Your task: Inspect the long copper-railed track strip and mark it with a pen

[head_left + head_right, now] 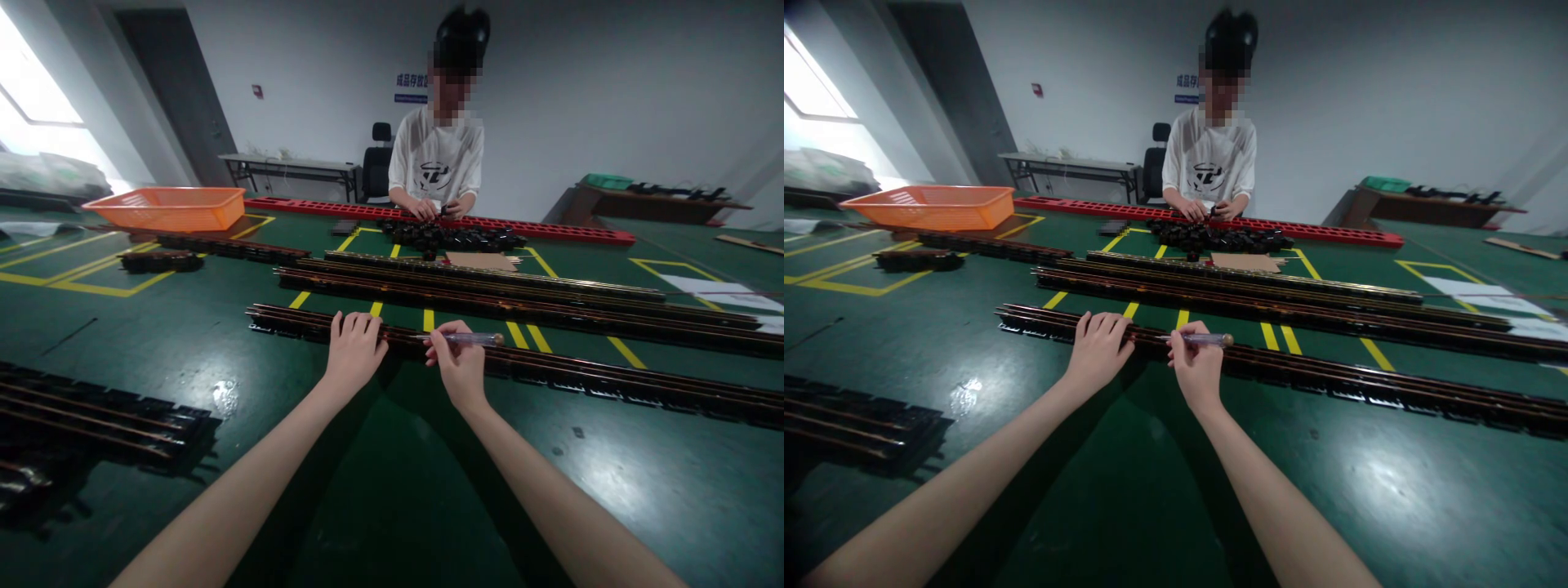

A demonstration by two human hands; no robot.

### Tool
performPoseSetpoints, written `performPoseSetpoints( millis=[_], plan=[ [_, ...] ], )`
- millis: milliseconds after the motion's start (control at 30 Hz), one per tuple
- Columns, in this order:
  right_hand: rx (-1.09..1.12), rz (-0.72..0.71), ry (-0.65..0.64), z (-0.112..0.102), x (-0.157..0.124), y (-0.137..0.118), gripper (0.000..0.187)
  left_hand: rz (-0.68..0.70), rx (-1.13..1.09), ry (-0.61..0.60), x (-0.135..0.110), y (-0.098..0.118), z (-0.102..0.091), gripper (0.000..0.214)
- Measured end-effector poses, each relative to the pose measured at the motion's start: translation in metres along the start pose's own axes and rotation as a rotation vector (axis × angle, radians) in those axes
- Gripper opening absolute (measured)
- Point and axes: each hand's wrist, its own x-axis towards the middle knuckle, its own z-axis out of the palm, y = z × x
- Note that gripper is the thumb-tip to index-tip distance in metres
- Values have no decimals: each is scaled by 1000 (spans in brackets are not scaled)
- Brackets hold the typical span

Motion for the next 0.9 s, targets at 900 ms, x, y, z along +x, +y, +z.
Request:
performPoseSetpoints(
  millis=[900],
  plan=[
    [-13, 21, -190, -13, 9, 4, 21, -4, -20, -49, 3, -5, 2, 32]
  ],
)
